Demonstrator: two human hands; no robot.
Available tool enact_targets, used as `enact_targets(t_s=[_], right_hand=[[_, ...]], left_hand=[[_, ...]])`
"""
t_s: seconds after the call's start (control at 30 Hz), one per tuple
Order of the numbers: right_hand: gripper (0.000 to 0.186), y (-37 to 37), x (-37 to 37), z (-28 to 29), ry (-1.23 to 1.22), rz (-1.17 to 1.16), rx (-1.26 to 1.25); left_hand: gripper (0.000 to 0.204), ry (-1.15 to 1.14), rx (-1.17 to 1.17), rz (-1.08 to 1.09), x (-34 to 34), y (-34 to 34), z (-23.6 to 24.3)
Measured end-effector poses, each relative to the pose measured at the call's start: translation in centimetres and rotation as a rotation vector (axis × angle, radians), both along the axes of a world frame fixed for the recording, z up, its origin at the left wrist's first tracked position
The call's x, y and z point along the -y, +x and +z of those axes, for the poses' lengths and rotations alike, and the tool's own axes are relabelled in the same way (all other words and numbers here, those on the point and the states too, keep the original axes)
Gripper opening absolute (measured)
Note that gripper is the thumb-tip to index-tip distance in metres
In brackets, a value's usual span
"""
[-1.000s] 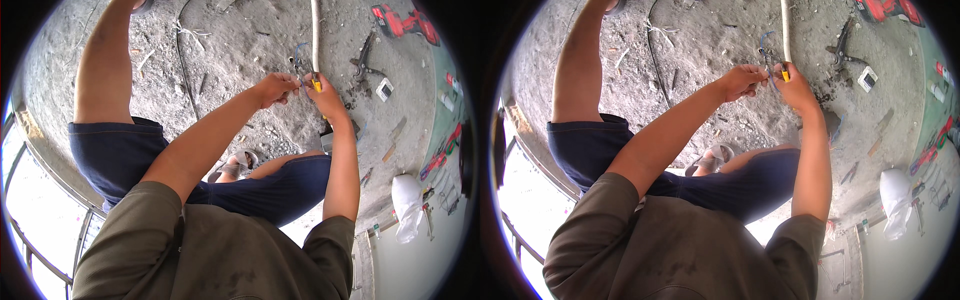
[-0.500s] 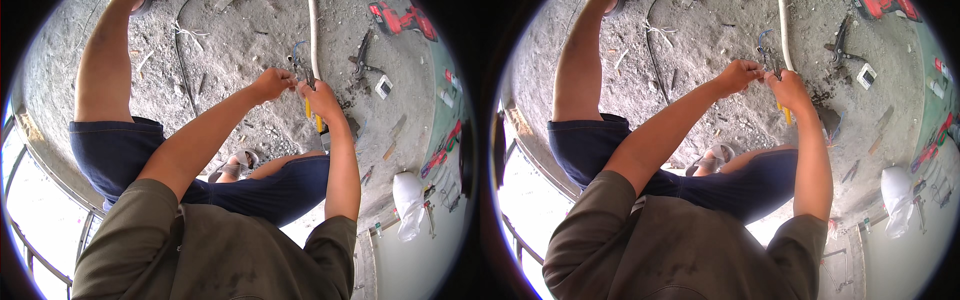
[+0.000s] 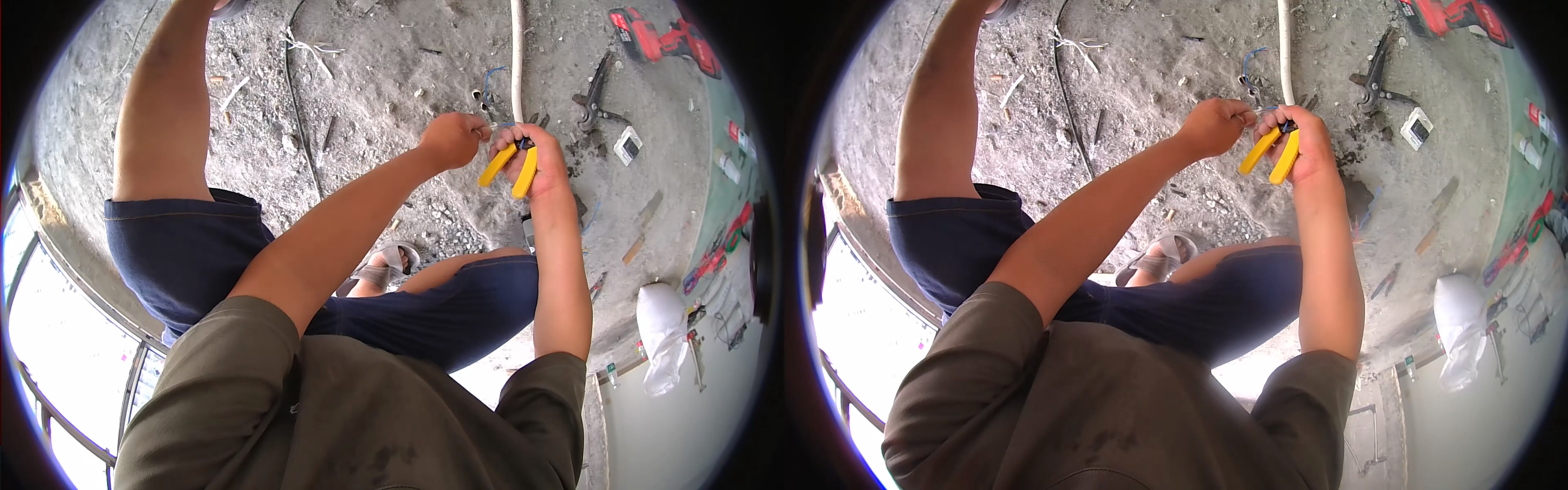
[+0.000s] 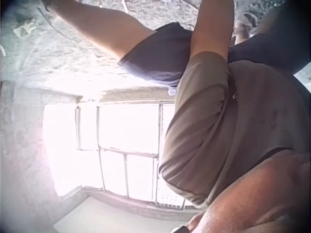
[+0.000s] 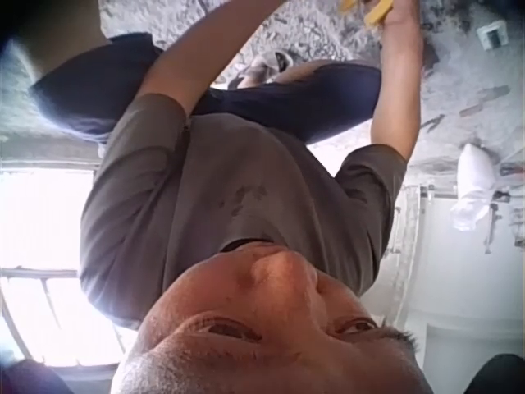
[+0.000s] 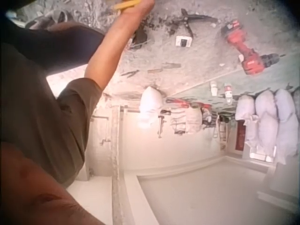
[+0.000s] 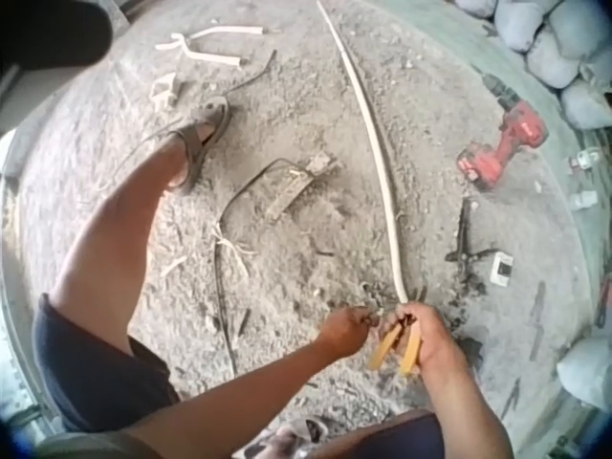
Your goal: Stripping electrical wires and connecting them to a terminal box on the floor.
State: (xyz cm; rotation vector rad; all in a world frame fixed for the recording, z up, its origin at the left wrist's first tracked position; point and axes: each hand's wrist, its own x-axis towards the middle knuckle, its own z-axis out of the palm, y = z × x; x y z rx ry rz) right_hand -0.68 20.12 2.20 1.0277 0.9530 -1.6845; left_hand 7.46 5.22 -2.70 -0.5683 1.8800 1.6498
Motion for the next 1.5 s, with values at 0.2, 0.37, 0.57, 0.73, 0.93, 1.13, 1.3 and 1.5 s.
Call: enact_targets(t_s=[0.2, 0.37, 0.57, 0.73, 0.93, 1.13, 1.3, 1.5], right_hand=[[0.016, -0.7, -0.4, -0.1, 0.031, -0.092, 0.085], [0.018, -1.0, -0.4, -0.4, 0.05, -0.076, 0.089], [0.016, -0.6, 1.4, 0.8, -0.018, 0.203, -0.075], [0.019, -0.5, -1.0, 0.9, 0.001, 0.485, -0.151], [0.022, 0.0, -0.9, 1.1, -0.019, 0.523, -0.14], [0.016, 0.4, -1.5, 0.7, 0.032, 0.384, -0.158], [0.015, 0.4, -1.5, 0.2, 0.087, 0.215, -0.148], [0.015, 0.2, -1.1, 0.5, 0.169, 0.194, -0.153]], left_hand=[[0.019, -0.363, -0.095, -0.272, 0.1, -0.8, 1.8], [0.023, -0.421, -0.049, -0.388, 1.0, -1.1, 2.5], [0.022, -0.339, -0.329, -0.182, 2.7, -0.1, -1.2], [0.023, 0.451, 0.315, 0.101, 3.0, -2.7, 2.4], [0.029, 0.888, 0.542, 0.378, 1.9, -1.6, -0.1], [0.02, 0.906, 0.429, 0.35, 0.7, -0.8, -1.5], [0.014, 0.272, 0.068, 0.047, 0.3, -1.7, 0.0], [0.022, -0.519, -0.351, -0.293, -0.2, -1.5, 1.5]])
